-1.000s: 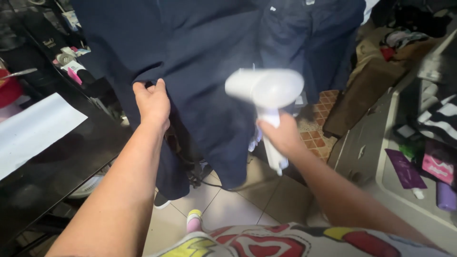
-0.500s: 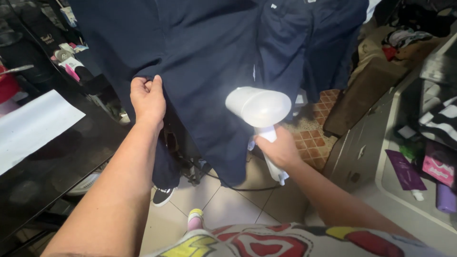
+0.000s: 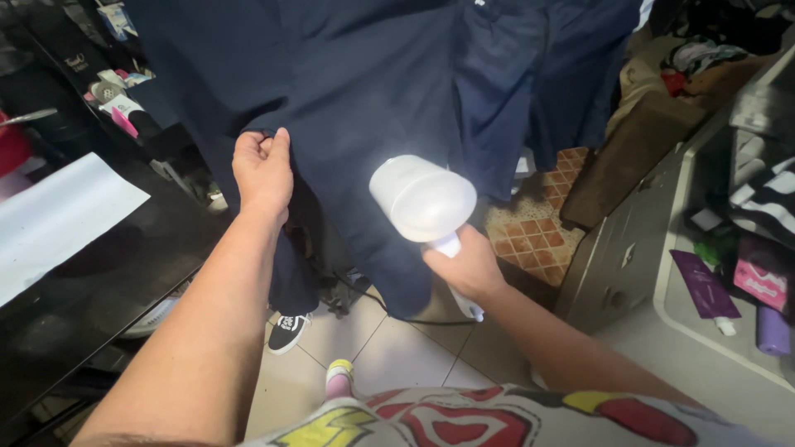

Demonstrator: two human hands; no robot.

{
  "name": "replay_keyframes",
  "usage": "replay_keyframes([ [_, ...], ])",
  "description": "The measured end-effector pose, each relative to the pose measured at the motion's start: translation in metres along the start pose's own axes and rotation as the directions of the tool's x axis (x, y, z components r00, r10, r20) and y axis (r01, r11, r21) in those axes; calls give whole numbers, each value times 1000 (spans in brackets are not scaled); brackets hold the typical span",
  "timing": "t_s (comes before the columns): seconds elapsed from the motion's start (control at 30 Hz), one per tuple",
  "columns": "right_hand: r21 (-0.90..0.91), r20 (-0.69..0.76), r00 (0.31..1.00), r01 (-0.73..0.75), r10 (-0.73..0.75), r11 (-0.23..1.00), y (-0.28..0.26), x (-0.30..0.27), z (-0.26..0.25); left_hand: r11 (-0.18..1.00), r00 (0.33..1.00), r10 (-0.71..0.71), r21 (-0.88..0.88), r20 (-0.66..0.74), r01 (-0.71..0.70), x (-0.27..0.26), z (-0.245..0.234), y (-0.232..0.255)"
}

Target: Steaming a pair of blue trousers and a white shirt using a handheld garment steamer.

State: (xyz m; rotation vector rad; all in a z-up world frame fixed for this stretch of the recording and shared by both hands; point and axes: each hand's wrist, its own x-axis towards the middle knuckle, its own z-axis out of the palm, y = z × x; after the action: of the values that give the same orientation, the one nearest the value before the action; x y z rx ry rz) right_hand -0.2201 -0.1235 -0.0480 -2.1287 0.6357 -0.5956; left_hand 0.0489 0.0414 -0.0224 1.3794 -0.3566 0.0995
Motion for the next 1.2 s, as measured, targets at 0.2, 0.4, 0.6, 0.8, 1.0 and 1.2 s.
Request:
replay_keyframes([
  [0.2,11,-44,994,96,-96,995,-38,14,1,1000,1000,-23,4,18,23,-4,0,8],
  [0.4,-7,-46,994,101,-101,995,-33,3,8,999,998,-42,-1,51,42,-7,-3,17],
  [0.6,-58,88,995,-53,57,997,-6,-31,16,999,996,-27,-32,84,30,-3,-5,7],
  [0.8,-13,3,1000,28,-28,1000,-39,-11,20,999,996,-47,-5,81,47,-7,-6,15],
  [1.0,-38,19,1000,8,-7,999,-21,-30,27,999,996,-48,6,80,48,-4,-9,12],
  [1.2,-112,179,965,-172,190,979,-1,-57,34,999,991,-42,23,123,40,1,-14,13],
])
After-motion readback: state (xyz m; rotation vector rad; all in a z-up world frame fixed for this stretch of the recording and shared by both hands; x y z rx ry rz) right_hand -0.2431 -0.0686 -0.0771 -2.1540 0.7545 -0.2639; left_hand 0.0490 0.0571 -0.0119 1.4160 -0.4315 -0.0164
